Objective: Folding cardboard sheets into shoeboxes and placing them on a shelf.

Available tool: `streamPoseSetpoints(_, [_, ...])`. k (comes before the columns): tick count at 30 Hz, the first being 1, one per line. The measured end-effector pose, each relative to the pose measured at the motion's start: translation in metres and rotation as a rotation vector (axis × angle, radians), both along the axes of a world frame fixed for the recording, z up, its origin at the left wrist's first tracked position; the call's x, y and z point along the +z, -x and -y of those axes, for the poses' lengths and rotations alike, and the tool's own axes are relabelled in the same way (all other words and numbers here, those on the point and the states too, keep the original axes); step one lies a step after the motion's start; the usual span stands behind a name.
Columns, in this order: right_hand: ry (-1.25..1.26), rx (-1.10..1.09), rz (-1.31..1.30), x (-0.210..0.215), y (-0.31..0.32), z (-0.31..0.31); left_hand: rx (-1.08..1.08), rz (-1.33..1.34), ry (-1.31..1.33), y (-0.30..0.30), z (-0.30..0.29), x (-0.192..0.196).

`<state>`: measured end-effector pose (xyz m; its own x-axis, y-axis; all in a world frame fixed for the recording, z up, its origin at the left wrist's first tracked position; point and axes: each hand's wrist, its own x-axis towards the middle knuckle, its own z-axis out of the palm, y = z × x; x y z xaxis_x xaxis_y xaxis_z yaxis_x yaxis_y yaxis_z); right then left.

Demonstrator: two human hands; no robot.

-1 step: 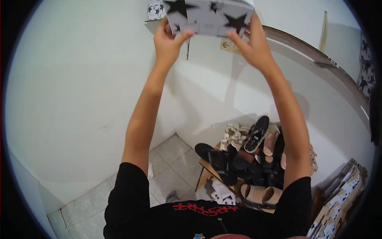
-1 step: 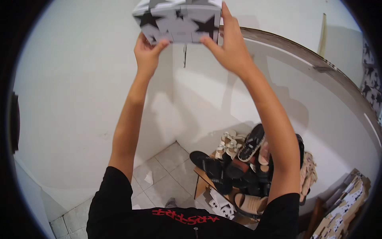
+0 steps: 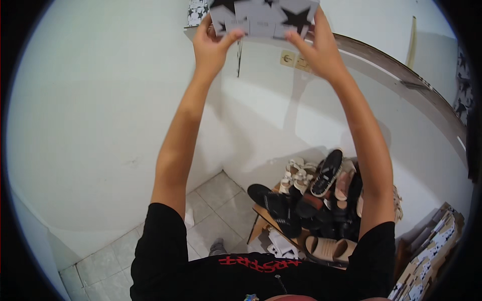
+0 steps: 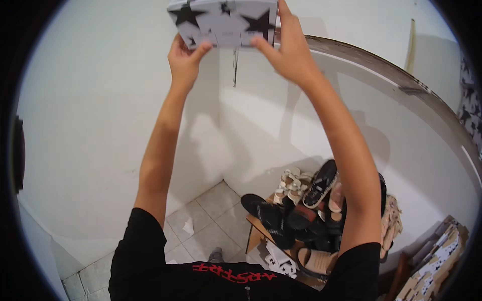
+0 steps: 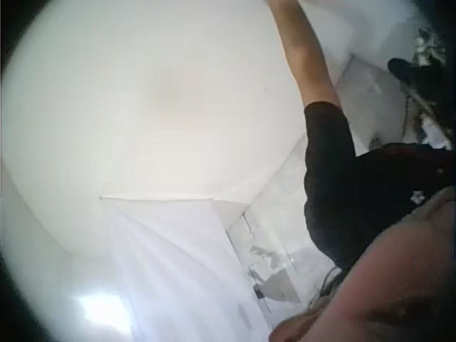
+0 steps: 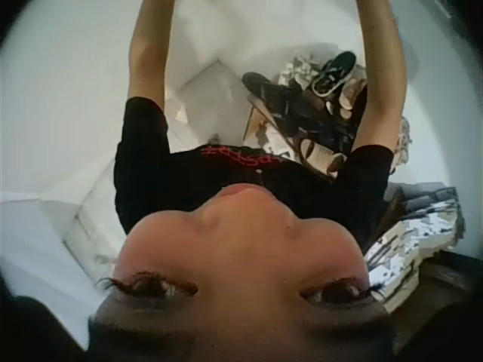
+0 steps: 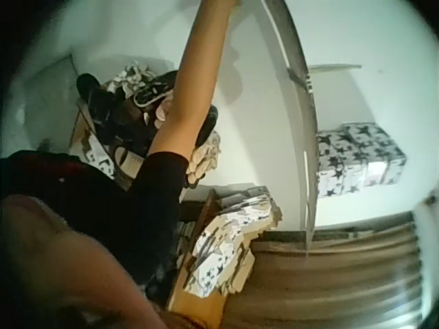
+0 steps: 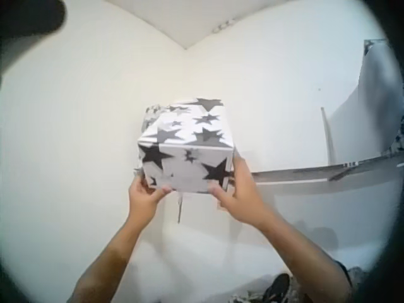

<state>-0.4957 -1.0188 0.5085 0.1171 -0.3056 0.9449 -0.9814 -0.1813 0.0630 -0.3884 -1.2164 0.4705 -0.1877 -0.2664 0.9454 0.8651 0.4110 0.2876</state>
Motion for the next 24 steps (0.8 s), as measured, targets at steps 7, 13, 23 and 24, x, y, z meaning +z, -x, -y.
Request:
streamPoseSetpoints(7, [0.071, 0.142, 0.014, 0.098, 0.026, 0.137, 0.214, -0.204, 0.323, 0.035, 0.165, 0.118])
streamPoseSetpoints(13, [0.300, -0.194, -0.280, 0.180, 0.070, 0.224, 0.216, -0.110, 0.173, 0.068, 0.264, 0.204])
streamPoseSetpoints(23, [0.174, -0.385, -0.147, 0.212, 0.129, 0.330, 0.200, -0.141, 0.251, 0.177, 0.385, 0.237])
streamPoseSetpoints(24, [0.173, -0.380, -0.148, 0.213, 0.130, 0.337, 0.286, -0.174, 0.267, 0.183, 0.397, 0.240])
